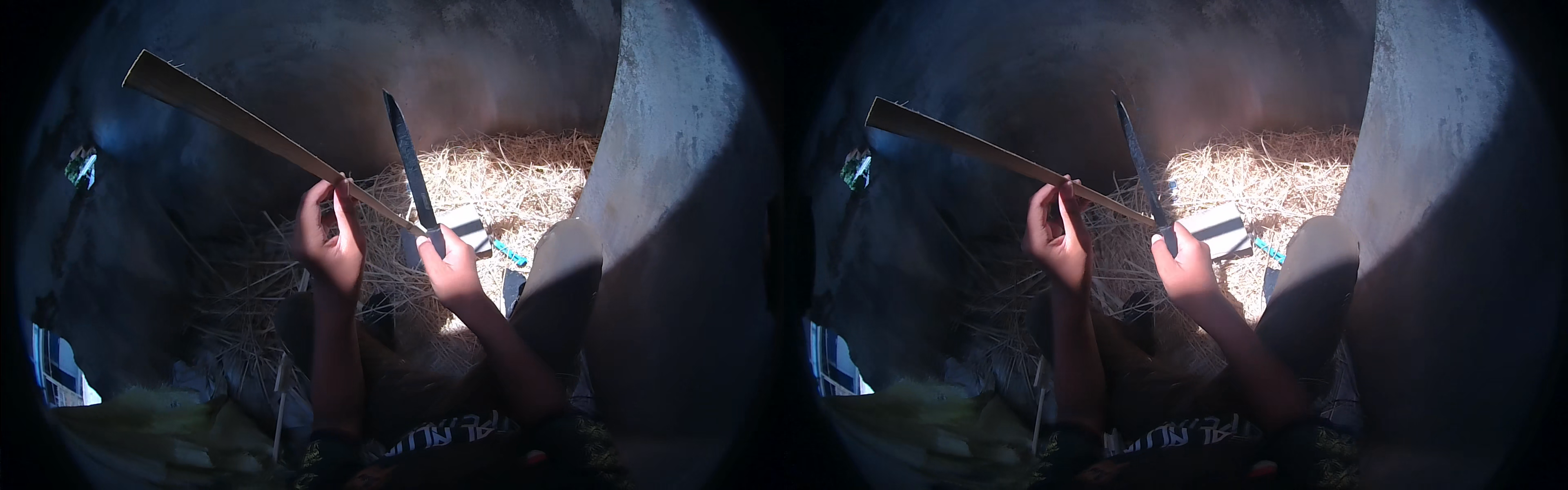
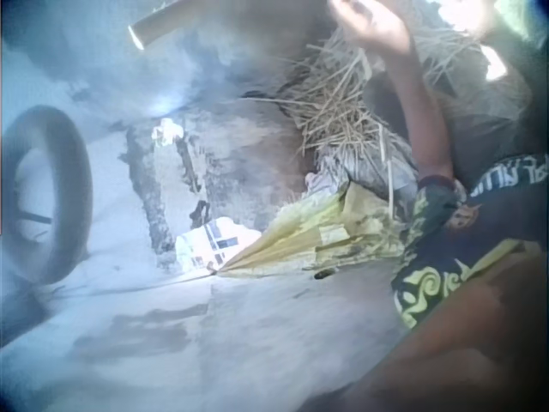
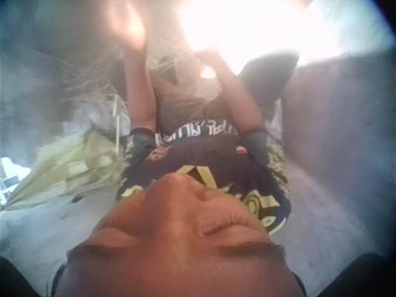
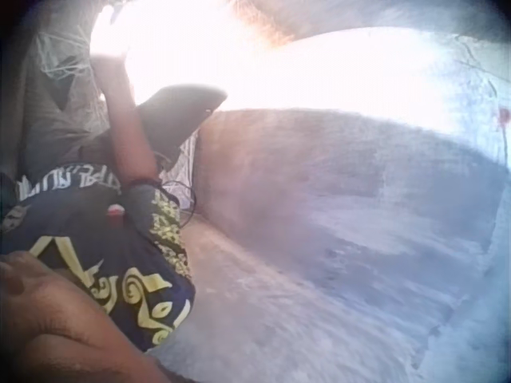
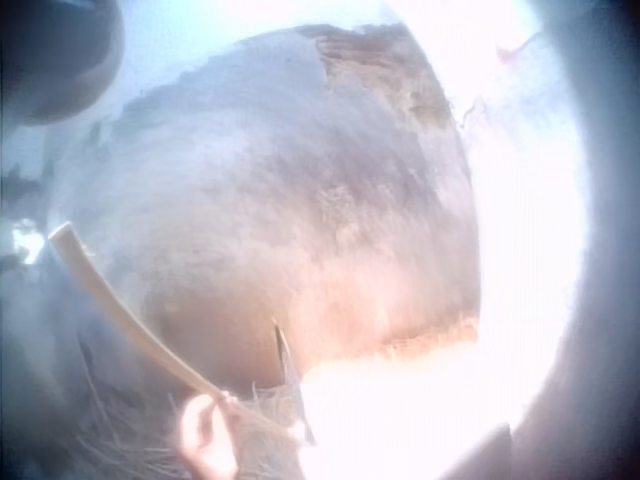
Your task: The person sits on a straw-covered floor and uses a knife to split a long piece of bamboo into thin strips. They hold the bamboo with one hand and carefully shave off layers with the knife in the other hand, creating a pile of bamboo shavings.
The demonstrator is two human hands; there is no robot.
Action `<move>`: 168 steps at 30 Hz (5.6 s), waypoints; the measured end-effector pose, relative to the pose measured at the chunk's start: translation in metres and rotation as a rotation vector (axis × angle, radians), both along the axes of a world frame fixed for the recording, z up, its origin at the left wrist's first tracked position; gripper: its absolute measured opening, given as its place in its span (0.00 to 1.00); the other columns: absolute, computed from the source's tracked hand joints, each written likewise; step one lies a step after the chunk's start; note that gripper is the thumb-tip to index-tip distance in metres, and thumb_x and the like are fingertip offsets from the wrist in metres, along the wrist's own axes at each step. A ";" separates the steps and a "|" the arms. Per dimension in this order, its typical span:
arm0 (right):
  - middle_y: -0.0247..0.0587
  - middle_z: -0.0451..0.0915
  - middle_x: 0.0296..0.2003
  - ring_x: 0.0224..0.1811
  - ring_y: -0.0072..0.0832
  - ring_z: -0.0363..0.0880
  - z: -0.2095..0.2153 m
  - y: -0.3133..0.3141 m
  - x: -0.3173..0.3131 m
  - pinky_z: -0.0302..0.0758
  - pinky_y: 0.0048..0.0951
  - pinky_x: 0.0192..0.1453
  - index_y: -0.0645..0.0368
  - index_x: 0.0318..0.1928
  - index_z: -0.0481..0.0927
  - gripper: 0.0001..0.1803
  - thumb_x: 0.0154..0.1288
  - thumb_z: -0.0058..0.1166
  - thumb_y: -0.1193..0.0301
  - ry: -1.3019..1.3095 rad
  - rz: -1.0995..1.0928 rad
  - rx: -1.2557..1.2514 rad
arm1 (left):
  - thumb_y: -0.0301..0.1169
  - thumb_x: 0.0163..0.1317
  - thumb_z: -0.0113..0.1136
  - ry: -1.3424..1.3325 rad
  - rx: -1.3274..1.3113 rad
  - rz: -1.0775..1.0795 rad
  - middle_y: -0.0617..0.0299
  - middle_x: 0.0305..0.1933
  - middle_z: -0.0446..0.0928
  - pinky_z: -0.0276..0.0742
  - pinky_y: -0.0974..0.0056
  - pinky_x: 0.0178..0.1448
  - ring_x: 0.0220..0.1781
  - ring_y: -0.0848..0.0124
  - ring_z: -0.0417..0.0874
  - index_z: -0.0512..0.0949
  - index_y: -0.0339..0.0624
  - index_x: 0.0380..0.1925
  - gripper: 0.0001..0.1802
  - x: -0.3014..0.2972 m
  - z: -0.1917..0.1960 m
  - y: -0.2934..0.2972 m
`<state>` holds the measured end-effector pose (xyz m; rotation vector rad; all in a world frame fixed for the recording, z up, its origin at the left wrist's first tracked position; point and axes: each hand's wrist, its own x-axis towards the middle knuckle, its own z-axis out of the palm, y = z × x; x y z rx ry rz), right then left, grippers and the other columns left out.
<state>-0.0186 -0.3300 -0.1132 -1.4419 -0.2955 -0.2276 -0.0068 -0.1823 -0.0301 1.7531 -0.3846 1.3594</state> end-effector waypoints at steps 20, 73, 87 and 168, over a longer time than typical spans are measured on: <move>0.58 0.82 0.27 0.33 0.55 0.83 -0.037 0.012 -0.003 0.79 0.54 0.41 0.63 0.43 0.69 0.16 0.69 0.53 0.63 0.139 -0.115 -0.858 | 0.40 0.80 0.36 0.005 -0.052 -0.031 0.53 0.43 0.77 0.76 0.61 0.55 0.48 0.66 0.80 0.73 0.34 0.51 0.21 -0.027 0.057 0.002; 0.31 0.61 0.15 0.10 0.18 0.56 0.097 0.000 -0.053 0.58 0.22 0.12 0.54 0.33 0.63 0.25 0.79 0.30 0.46 0.144 0.329 0.375 | 0.51 0.76 0.44 -0.298 -0.431 -0.432 0.73 0.18 0.55 0.47 0.72 0.19 0.15 0.83 0.55 0.64 0.47 0.28 0.23 0.000 0.080 0.027; 0.67 0.81 0.32 0.41 0.61 0.81 -0.054 0.020 0.014 0.75 0.51 0.47 0.71 0.40 0.78 0.25 0.75 0.45 0.56 0.226 0.177 -0.769 | 0.49 0.78 0.41 -0.261 -0.570 -0.301 0.74 0.17 0.55 0.48 0.74 0.18 0.15 0.86 0.52 0.62 0.49 0.25 0.23 -0.001 0.082 0.037; 0.57 0.79 0.21 0.22 0.44 0.82 -0.150 0.030 0.040 0.77 0.44 0.27 0.72 0.24 0.76 0.21 0.66 0.54 0.63 0.508 0.167 -0.363 | 0.58 0.75 0.37 -0.225 -0.481 -0.467 0.72 0.16 0.52 0.44 0.73 0.18 0.15 0.81 0.46 0.60 0.50 0.31 0.25 -0.031 0.067 -0.005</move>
